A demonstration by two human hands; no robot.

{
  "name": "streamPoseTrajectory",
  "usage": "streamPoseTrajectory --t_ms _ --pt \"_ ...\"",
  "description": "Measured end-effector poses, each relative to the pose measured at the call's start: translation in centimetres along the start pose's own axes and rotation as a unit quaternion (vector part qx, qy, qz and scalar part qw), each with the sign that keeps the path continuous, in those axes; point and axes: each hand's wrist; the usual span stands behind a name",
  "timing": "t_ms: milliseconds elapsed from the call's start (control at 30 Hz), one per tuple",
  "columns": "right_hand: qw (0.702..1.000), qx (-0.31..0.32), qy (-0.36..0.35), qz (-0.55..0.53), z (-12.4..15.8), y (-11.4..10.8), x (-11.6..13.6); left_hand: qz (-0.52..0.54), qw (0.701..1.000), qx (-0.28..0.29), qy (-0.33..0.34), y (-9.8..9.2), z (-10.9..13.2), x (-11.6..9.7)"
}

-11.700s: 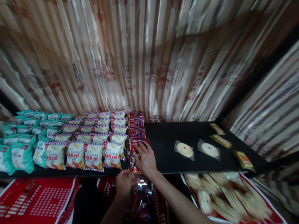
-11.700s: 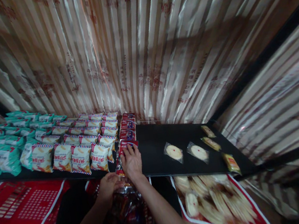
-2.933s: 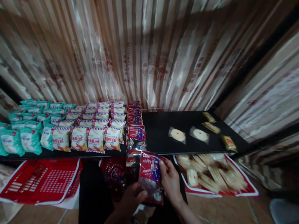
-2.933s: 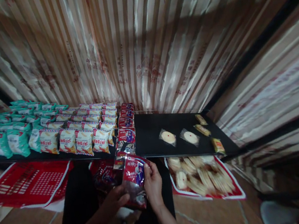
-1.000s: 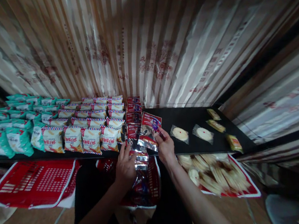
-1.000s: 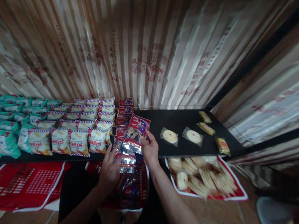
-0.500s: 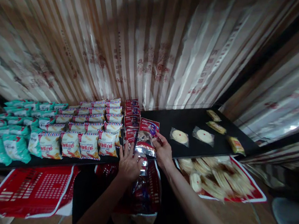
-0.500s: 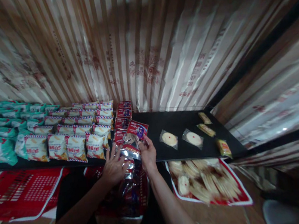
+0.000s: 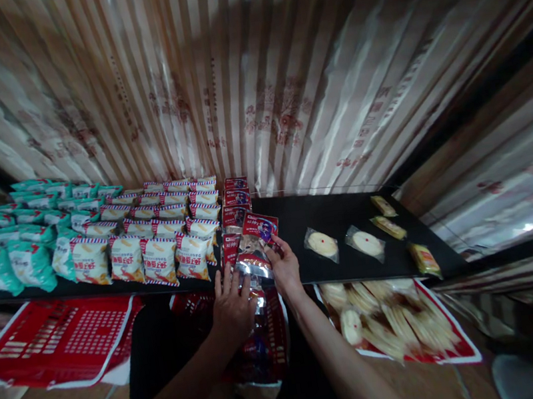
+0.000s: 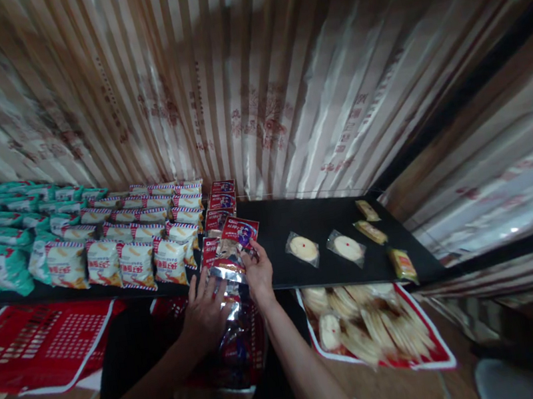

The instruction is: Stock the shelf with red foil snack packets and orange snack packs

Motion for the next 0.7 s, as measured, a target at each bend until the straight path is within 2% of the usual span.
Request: streamPoseTrajectory --t_ms 133,300,700 --pt "1.000 0.015 -0.013 0.024 -0.5 0.7 -0.1 0.001 1.000 -0.001 0.013 -0.1 1.0 -0.2" --pt "0.996 0.039 -0.040 0.076 -1.5 1.8 -0.2 -0.004 1.000 0.024 0.014 -0.5 1.9 -0.3" --pt "0.968 0.086 -0.097 0.216 -3.7 3.3 -0.8 -0.025 0.998 0.060 0.012 -0.8 2.6 -0.5"
Point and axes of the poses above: each hand's wrist, its own z-axis away from the middle knuckle, its own y-axis out of the palm, x = y × z, and after that the axes turned 2 degrees about y, right-handed
